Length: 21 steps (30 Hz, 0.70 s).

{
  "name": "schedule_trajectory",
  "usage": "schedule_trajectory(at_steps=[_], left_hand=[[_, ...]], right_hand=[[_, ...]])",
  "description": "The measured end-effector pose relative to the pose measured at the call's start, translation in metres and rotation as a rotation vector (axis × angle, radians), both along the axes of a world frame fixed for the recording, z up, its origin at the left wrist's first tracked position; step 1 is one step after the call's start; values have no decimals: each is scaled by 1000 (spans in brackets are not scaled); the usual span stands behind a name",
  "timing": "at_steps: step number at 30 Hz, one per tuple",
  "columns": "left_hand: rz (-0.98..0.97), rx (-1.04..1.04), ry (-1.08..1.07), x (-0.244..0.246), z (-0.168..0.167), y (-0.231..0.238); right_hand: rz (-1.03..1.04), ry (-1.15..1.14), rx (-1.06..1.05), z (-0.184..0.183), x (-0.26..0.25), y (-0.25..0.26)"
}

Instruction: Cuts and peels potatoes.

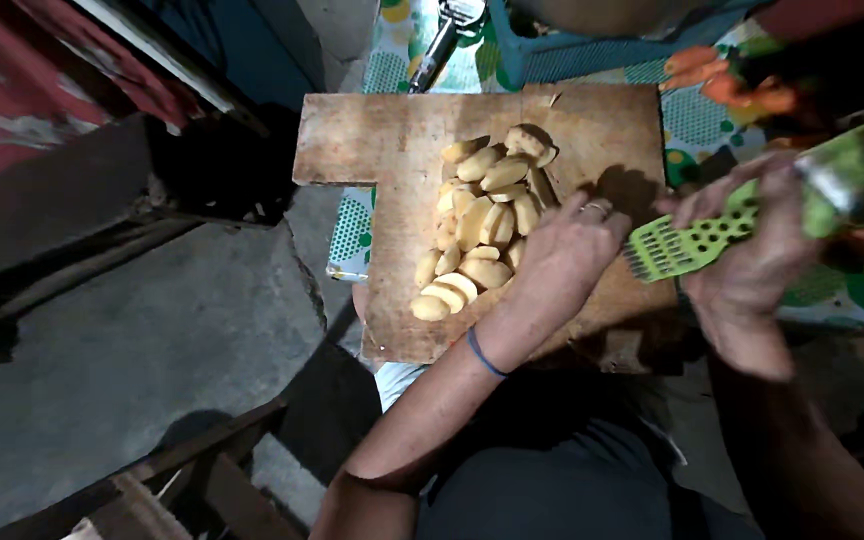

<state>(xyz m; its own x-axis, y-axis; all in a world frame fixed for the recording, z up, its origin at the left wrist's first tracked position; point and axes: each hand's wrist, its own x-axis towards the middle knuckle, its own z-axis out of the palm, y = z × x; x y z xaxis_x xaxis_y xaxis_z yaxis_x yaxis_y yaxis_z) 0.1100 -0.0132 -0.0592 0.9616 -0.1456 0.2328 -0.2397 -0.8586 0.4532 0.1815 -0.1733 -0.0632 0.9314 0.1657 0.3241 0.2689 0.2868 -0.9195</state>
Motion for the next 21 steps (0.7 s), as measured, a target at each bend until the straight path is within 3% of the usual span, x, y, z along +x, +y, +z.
schedule_trajectory(at_steps=[5,8,11,14,16,19,21], left_hand=[[179,329,135,9,15,26],[182,399,249,24,14,17],[219,385,255,34,22,10],[237,179,134,38,31,19],[160,-112,68,34,33,23],[-18,-614,216,11,28,11],[-1,-617,299,4,10,-2]], right_hand=[[-3,47,10,-22,39,-27],[-95,61,-79,-11,47,-44],[-90,-20,-41,3,39,-43],[-31,-84,14,-5,33,-28],[-65,-30,22,-15,34,-29],[-59,-55,-15,-12,39,-43],[-38,-122,-55,-5,31,-39]])
